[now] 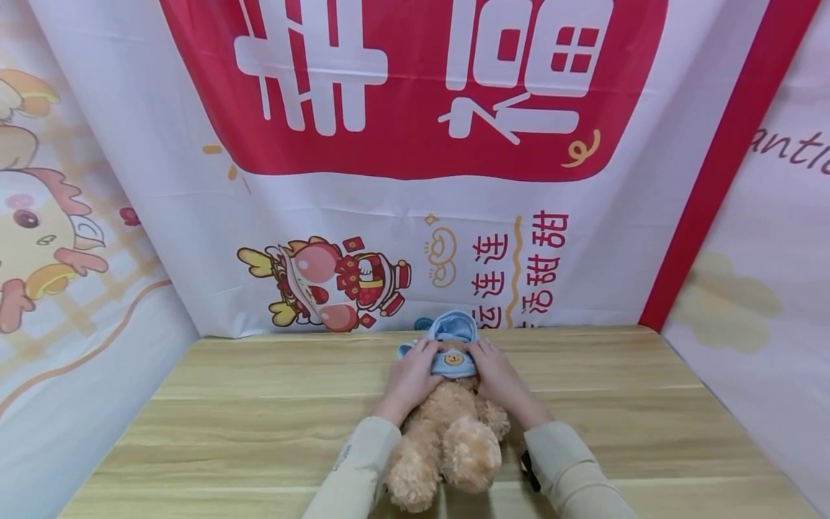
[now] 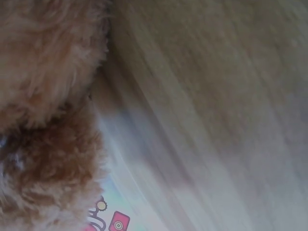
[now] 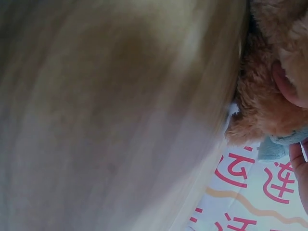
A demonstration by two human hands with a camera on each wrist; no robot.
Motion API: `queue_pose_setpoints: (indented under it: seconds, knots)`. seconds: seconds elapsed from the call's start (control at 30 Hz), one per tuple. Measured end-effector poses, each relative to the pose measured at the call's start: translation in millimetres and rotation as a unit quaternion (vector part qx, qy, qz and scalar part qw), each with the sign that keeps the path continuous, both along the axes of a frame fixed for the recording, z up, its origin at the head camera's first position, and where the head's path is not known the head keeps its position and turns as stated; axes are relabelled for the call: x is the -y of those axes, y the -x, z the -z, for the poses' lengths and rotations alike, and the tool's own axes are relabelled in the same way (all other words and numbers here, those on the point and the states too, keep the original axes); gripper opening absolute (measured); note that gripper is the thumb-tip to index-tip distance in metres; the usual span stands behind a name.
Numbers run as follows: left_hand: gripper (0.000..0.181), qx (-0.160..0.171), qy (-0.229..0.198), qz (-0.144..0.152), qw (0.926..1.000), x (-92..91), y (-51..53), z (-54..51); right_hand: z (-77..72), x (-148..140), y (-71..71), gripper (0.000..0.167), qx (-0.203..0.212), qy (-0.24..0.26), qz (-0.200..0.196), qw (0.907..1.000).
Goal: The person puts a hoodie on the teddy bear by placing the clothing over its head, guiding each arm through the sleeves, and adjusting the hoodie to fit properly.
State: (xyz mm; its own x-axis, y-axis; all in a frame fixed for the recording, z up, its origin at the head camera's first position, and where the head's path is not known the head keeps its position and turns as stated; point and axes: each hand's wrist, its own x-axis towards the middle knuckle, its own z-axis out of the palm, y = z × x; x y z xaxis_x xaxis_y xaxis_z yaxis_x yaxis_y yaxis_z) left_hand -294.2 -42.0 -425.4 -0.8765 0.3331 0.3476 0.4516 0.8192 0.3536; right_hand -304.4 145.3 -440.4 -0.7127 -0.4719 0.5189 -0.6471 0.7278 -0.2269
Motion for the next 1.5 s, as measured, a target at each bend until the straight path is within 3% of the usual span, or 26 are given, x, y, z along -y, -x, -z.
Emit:
queue_pose_setpoints:
  seconds: [0.23, 0.5, 0.67, 0.8, 0.93, 1.0, 1.17, 1.27, 1.37, 1.5]
  knots:
    - [0.033, 0.004, -0.009, 0.0, 0.9999, -1.7, -1.5, -1.4, 0.5, -1, 0.3, 0.061, -0.024, 0.017, -0.013, 0.9995]
    - [0.029, -0.005, -0.004, -0.007, 1.0, -2.2, -2.8, -0.1, -0.8, 0, -2.2, 0.058, 0.003, 0.014, -0.014, 0.9998]
    - [0.027, -0.034, -0.003, 0.0, 0.9994, -3.4, -3.9, -0.2, 0.8, -2, -3.0, 0.052, -0.042, 0.018, -0.021, 0.9987]
    - [0.036, -0.034, -0.08, -0.018, 0.9961, -4.3, -2.8, 5.6, 3.4, -4, -2.7, 0.048, -0.071, 0.021, -0.023, 0.997]
    - [0.047, -0.026, -0.175, -0.056, 0.9826, -3.1, -0.3, 15.0, 6.3, -5, -2.9, 0.053, -0.066, 0.05, -0.018, 0.9964]
    - [0.045, -0.027, -0.186, -0.058, 0.9804, -1.1, 0.4, 18.7, 7.9, -5, -2.8, 0.057, -0.063, 0.06, -0.005, 0.9962]
    - [0.033, -0.015, -0.166, -0.025, 0.9858, 8.5, -0.4, 20.6, 9.7, -3, 0.1, 0.058, -0.063, 0.05, 0.024, 0.9965]
    - [0.029, 0.001, -0.16, -0.008, 0.9871, 14.4, -0.6, 19.7, 9.2, -3, 1.2, 0.059, -0.047, 0.037, 0.018, 0.998]
    - [0.022, 0.008, -0.159, 0.025, 0.987, 22.6, 0.4, 19.0, 8.1, -4, 0.7, 0.066, -0.009, 0.029, 0.004, 0.9995]
    - [0.009, -0.01, -0.143, 0.063, 0.9877, 30.8, 2.0, 20.6, 5.0, -5, -2.4, 0.067, 0.074, 0.04, 0.009, 0.9964]
